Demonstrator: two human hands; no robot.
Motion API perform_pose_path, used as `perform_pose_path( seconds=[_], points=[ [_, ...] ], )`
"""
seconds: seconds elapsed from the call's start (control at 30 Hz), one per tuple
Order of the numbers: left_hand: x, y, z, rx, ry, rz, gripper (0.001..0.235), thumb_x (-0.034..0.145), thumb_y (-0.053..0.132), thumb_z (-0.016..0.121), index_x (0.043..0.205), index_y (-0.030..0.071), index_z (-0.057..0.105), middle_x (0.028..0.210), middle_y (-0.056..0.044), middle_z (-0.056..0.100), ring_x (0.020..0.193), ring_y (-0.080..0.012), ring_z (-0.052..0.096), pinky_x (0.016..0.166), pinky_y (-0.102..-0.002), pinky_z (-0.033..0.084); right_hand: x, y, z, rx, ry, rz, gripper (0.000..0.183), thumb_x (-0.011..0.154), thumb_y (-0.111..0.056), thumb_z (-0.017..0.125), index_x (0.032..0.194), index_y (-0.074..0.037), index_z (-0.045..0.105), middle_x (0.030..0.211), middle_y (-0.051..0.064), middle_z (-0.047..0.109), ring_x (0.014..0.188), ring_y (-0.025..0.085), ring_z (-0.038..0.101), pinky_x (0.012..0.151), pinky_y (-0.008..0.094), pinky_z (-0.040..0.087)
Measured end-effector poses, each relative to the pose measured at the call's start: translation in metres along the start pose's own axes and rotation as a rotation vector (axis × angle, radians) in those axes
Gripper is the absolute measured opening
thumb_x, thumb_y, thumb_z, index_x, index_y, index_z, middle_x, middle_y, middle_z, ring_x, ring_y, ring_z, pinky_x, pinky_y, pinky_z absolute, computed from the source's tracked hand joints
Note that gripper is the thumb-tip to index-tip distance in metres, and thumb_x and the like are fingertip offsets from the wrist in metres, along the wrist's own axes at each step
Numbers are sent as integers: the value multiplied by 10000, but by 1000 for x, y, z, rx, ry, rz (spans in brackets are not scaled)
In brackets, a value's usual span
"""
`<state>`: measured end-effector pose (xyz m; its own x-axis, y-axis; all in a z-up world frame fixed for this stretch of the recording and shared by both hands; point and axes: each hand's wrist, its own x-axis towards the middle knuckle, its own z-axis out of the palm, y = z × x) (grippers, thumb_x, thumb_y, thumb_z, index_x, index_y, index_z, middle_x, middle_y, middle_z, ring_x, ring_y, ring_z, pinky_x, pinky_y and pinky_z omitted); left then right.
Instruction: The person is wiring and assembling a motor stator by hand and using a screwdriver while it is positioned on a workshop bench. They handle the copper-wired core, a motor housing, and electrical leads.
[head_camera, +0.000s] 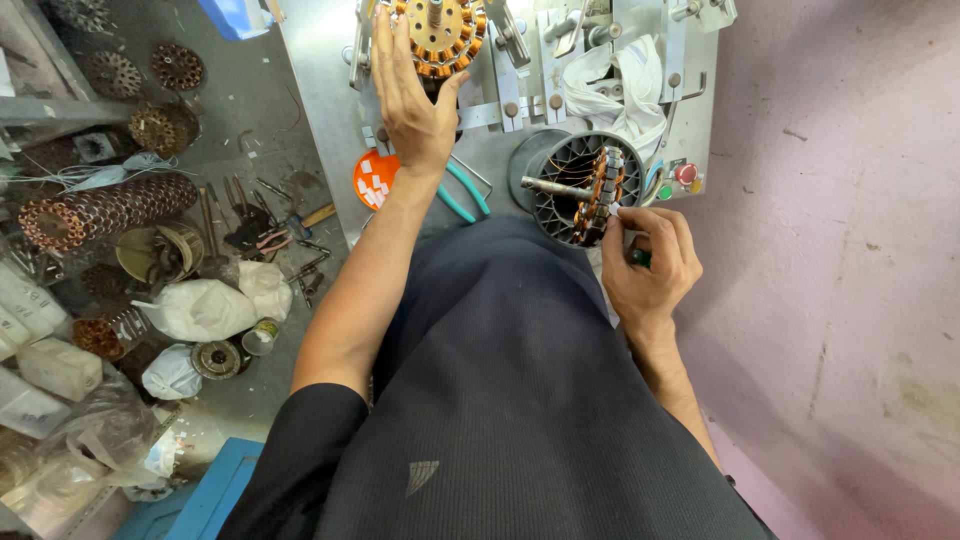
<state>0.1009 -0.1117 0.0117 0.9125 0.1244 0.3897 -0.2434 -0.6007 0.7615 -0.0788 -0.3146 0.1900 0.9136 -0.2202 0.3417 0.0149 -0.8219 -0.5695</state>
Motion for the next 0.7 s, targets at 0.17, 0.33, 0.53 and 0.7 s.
perform_pose_path(
  seconds=[0.17,0.33,0.53,0.7],
  points=[
    [9,6,-3,-1,0,2,965,846,170,946,1587,100,331,1661,-141,326,1548,-358,350,1309,-452,349,-1,1,0,-15,2,-2,164,930,45,804,1034,-11,690,999,103,695,774,140,705,675,258,604],
    [9,43,-17,-63,37,-62,798,872,88,847,1521,95,381,1580,-137,415,1493,-350,403,1282,-479,349,0,-3,-1,-8,12,2,170,937,51,802,1049,-9,688,1017,99,694,800,151,713,699,266,607],
    [-17,113,-35,-664,-576,-147,418,942,169,729,1338,97,615,1326,-86,670,1291,-236,656,1161,-388,524,5,-8,-2,-22,27,42,194,902,58,809,1030,-23,688,1004,99,696,757,153,693,666,275,577],
    [-7,130,-34,-899,-906,147,420,876,69,695,1295,81,673,1517,-100,581,1473,-279,501,1258,-427,411,4,-10,-5,-41,13,40,206,903,55,819,1046,-25,693,1006,103,703,771,172,697,679,290,569]
  ],
)
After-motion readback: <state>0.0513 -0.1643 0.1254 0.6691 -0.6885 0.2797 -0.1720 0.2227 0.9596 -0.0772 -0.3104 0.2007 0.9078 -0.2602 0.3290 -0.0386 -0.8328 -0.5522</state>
